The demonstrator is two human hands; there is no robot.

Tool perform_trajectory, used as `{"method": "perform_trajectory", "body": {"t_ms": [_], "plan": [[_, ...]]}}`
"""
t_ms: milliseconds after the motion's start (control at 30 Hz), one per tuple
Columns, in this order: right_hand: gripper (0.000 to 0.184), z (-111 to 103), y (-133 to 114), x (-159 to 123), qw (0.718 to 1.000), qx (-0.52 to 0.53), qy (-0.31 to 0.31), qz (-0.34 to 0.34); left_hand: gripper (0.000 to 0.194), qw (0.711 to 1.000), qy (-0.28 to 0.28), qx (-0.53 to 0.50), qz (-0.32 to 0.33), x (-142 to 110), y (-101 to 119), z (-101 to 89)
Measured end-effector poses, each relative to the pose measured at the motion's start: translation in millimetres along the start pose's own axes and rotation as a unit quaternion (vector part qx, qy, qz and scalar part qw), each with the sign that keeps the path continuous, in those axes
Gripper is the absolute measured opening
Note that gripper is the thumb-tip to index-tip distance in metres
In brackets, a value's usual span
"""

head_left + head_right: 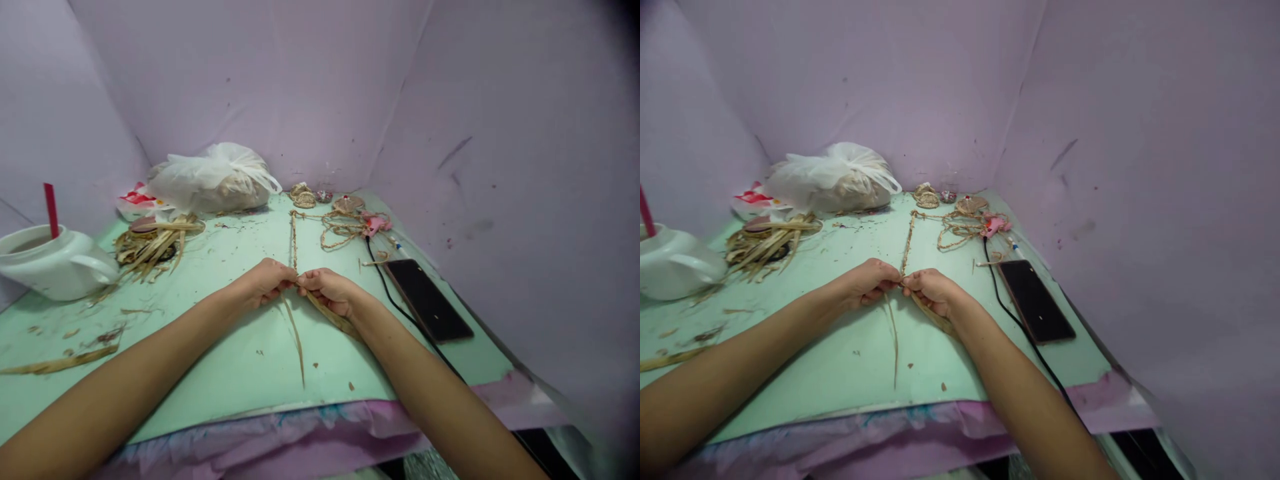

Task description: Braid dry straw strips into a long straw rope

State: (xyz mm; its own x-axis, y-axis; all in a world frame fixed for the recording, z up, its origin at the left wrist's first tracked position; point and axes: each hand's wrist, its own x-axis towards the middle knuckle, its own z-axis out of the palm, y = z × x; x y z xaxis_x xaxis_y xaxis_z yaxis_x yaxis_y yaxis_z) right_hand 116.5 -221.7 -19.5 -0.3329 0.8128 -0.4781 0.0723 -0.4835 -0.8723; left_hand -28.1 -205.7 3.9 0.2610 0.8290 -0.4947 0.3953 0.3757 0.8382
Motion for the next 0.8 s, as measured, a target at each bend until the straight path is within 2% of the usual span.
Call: {"method": "perform_trajectory", "body": {"t_ms": [100,200,367,433,533,600,667,700,733,767,800], "plan": [[0.015,-0.1,-0.9,-0.7,1.000,-0.023,0.008,0.005,0.018,1.000,-0.016,0.008,-0.005,2.8,-2.6,-2.1],[0.008,-1.7,-1.8,-1.6,0.993,-0.096,0.057,-0.026,0.018,0.999,-0.024,0.031,-0.007,4.8,-5.0,-1.9],[0.012,-1.3,0.4,-4.1,0.945,-0.255,0.165,-0.119,0.017,0.999,-0.004,0.047,-0.004,2.0,-1.8,2.9],[0.016,3.2,2.4,-8.5,0.907,-0.327,0.202,-0.172,0.015,0.999,0.015,0.049,-0.011,-0.4,0.8,4.4],[0.017,13.8,6.5,-19.1,0.821,-0.454,0.224,-0.263,0.017,0.999,0.013,0.016,-0.035,-2.7,2.0,5.3],[0.017,20.7,9.0,-26.4,0.761,-0.532,0.225,-0.295,0.019,0.999,0.002,-0.009,-0.039,-3.1,0.9,5.8],[0.018,24.5,9.2,-32.3,0.720,-0.583,0.216,-0.308,0.020,1.000,0.004,-0.007,-0.012,-3.3,-0.4,6.8],[0.018,24.4,7.9,-34.6,0.714,-0.594,0.204,-0.308,0.019,1.000,0.009,0.004,0.008,-3.4,-0.8,7.4],[0.018,22.7,5.5,-36.5,0.722,-0.593,0.184,-0.305,0.017,0.999,0.013,0.019,0.024,-3.6,-0.8,8.0],[0.018,19.3,2.2,-37.9,0.743,-0.579,0.158,-0.296,0.015,0.999,0.016,0.032,0.034,-3.8,-0.6,8.4],[0.020,14.4,-1.7,-38.9,0.776,-0.548,0.134,-0.282,0.013,0.998,0.015,0.040,0.037,-3.9,-0.2,8.6]]}}
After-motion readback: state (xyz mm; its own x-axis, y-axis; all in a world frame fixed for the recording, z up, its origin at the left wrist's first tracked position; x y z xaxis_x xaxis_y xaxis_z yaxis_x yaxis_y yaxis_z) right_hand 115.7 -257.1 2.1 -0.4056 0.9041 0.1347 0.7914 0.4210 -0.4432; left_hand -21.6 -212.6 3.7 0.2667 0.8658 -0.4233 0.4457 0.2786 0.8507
